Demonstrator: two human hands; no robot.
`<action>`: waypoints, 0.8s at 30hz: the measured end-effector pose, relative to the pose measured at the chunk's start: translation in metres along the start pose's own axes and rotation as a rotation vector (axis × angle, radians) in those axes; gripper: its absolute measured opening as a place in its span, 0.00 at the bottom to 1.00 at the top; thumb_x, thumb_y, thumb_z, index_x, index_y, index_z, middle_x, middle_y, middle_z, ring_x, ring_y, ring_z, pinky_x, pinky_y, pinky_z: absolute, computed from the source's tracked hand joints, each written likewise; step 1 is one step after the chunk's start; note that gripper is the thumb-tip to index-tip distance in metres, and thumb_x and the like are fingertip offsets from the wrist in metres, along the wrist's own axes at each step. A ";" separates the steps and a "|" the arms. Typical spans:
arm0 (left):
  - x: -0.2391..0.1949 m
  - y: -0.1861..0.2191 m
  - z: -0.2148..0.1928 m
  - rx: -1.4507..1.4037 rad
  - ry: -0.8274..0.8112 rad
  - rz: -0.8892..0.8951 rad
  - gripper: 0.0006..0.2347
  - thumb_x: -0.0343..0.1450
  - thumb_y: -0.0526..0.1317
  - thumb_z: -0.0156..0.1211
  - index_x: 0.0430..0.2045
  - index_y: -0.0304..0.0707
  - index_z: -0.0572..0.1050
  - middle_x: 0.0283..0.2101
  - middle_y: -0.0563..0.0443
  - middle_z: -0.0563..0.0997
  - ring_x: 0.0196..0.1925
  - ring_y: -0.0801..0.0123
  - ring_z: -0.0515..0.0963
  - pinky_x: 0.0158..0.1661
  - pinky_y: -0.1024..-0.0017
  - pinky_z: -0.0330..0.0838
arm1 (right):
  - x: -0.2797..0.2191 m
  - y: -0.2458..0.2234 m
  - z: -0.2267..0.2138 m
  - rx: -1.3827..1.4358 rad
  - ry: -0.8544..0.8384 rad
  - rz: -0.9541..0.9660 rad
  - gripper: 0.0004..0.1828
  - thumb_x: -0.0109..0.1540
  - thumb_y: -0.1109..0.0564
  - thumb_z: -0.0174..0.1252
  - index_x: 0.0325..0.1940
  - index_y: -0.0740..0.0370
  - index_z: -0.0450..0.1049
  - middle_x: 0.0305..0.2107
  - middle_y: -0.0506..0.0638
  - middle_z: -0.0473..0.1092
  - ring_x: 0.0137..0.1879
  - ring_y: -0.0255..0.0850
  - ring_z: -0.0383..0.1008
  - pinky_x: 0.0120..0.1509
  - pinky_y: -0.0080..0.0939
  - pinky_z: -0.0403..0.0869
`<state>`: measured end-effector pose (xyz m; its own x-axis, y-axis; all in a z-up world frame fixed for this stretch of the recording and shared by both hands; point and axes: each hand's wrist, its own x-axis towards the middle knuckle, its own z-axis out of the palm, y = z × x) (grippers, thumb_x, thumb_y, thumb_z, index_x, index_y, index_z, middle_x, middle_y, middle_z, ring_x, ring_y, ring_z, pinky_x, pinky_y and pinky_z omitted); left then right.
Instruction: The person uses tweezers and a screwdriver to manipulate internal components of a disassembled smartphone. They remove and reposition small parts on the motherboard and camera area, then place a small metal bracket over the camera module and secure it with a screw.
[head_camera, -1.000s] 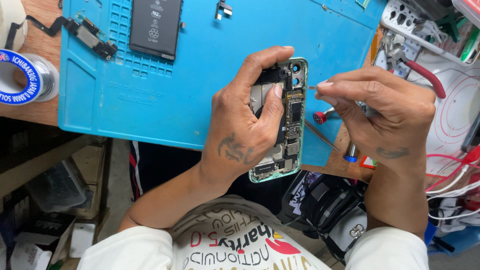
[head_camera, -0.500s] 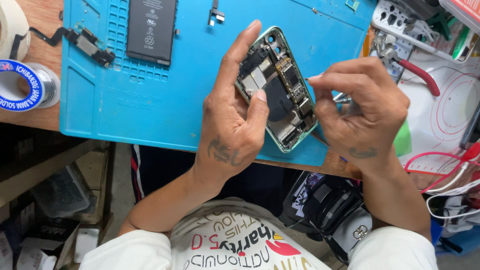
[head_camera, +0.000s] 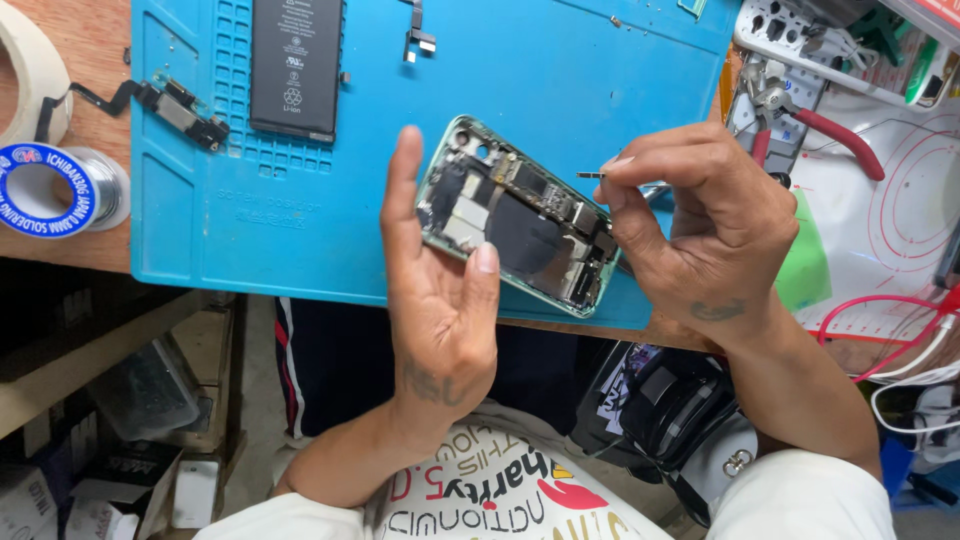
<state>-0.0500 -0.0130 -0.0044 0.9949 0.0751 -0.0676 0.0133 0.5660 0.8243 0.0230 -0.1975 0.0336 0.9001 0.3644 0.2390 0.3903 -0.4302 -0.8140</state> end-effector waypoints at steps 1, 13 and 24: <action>-0.004 -0.003 0.001 -0.015 0.035 0.016 0.31 0.81 0.24 0.43 0.78 0.38 0.37 0.68 0.40 0.62 0.68 0.66 0.67 0.72 0.67 0.59 | -0.001 0.001 0.000 0.010 -0.004 -0.002 0.10 0.66 0.75 0.61 0.49 0.70 0.71 0.42 0.55 0.71 0.43 0.36 0.76 0.48 0.32 0.78; -0.021 0.000 0.002 0.001 0.109 0.087 0.39 0.79 0.21 0.48 0.76 0.44 0.26 0.75 0.35 0.54 0.71 0.61 0.63 0.75 0.66 0.59 | -0.015 0.015 0.013 0.156 -0.072 0.048 0.07 0.71 0.75 0.57 0.51 0.70 0.70 0.45 0.54 0.69 0.47 0.37 0.77 0.52 0.31 0.78; -0.038 0.033 -0.035 0.153 0.156 -0.037 0.43 0.75 0.20 0.57 0.78 0.41 0.30 0.70 0.33 0.66 0.66 0.58 0.75 0.66 0.65 0.73 | -0.007 0.009 -0.005 0.043 0.050 0.014 0.06 0.72 0.75 0.58 0.51 0.71 0.71 0.44 0.55 0.69 0.43 0.39 0.78 0.45 0.32 0.80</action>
<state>-0.0907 0.0321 0.0057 0.9661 0.1893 -0.1753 0.0761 0.4401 0.8947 0.0216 -0.2079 0.0269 0.9145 0.3160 0.2528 0.3697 -0.3985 -0.8394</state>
